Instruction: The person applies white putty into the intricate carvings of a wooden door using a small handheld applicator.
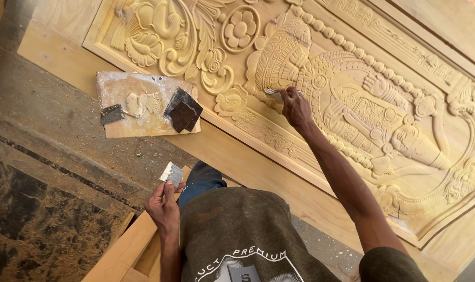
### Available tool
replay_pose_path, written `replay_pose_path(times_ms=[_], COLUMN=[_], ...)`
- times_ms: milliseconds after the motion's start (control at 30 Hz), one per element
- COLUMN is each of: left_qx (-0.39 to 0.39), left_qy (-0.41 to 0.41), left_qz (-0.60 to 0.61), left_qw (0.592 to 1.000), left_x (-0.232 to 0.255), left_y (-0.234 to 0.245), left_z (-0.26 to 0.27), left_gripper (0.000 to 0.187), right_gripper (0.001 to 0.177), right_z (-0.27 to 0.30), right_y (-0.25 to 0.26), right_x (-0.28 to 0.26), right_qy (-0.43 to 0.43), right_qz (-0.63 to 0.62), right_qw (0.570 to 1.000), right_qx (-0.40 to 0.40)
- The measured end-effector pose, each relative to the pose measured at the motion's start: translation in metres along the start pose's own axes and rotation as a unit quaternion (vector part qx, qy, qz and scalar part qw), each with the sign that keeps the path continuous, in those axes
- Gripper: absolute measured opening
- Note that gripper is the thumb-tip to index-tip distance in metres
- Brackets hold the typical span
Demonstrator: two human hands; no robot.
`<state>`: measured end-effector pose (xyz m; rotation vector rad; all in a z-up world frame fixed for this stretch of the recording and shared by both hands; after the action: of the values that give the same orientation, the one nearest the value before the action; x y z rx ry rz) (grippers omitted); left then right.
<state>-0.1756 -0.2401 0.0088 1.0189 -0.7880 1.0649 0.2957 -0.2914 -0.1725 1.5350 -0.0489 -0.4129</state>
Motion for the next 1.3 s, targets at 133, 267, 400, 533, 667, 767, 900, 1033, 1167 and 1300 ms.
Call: replay_pose_path(times_ms=[133,267,400,533,667,767,900,1033,1167,1300], left_qx=[0.014,0.023,0.022,0.024,0.038,0.035,-0.004,-0.025,-0.031,-0.027], left_qy=[0.019,0.035,0.021,0.013,0.014,0.030,0.018,0.019,0.017,0.000], left_qz=[0.025,0.032,0.020,0.020,0.023,0.029,0.026,0.025,0.018,0.019], left_qw=[0.999,0.999,0.999,0.999,0.999,0.999,0.999,0.999,0.999,0.999], left_x=[-0.009,-0.017,-0.012,-0.008,-0.007,-0.009,-0.008,-0.001,0.003,0.001], left_y=[0.008,0.011,0.006,0.007,0.008,0.007,-0.004,-0.016,-0.019,-0.013], left_z=[-0.001,-0.001,0.001,0.006,0.005,0.004,-0.002,-0.008,-0.010,-0.005], left_gripper=[0.031,0.030,0.030,0.030,0.029,0.029,0.030,0.031,0.031,0.030], right_gripper=[0.051,0.048,0.040,0.053,0.043,0.055,0.053,0.048,0.033,0.028], right_z=[-0.003,-0.003,-0.013,-0.013,-0.008,0.001,0.012,0.005,-0.010,-0.015], right_y=[0.021,0.011,-0.012,-0.034,-0.017,-0.003,-0.002,-0.006,-0.020,-0.029], right_x=[-0.005,0.002,0.011,0.013,0.003,-0.004,-0.012,-0.012,-0.006,0.003], right_qy=[0.112,0.115,0.033,-0.002,0.100,0.078,0.040,0.058,0.134,0.142], right_qz=[0.018,0.043,0.048,0.054,0.109,0.042,0.020,0.077,0.196,0.213], right_qw=[0.992,0.992,0.990,0.985,0.989,0.993,0.995,0.993,0.970,0.960], right_qx=[0.059,-0.032,-0.125,-0.162,0.006,0.079,0.084,0.065,-0.049,-0.116])
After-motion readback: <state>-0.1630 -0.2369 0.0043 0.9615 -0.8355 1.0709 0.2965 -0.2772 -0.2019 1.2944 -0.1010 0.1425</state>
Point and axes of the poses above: each hand's wrist, its own z-axis away from the middle knuckle, its own y-axis out of the back of the hand, x = y × z, the point moved 4 cm from there along -z, towards the middle knuckle, and after that the axes turned 4 degrees about y, right-handed, at the moved point
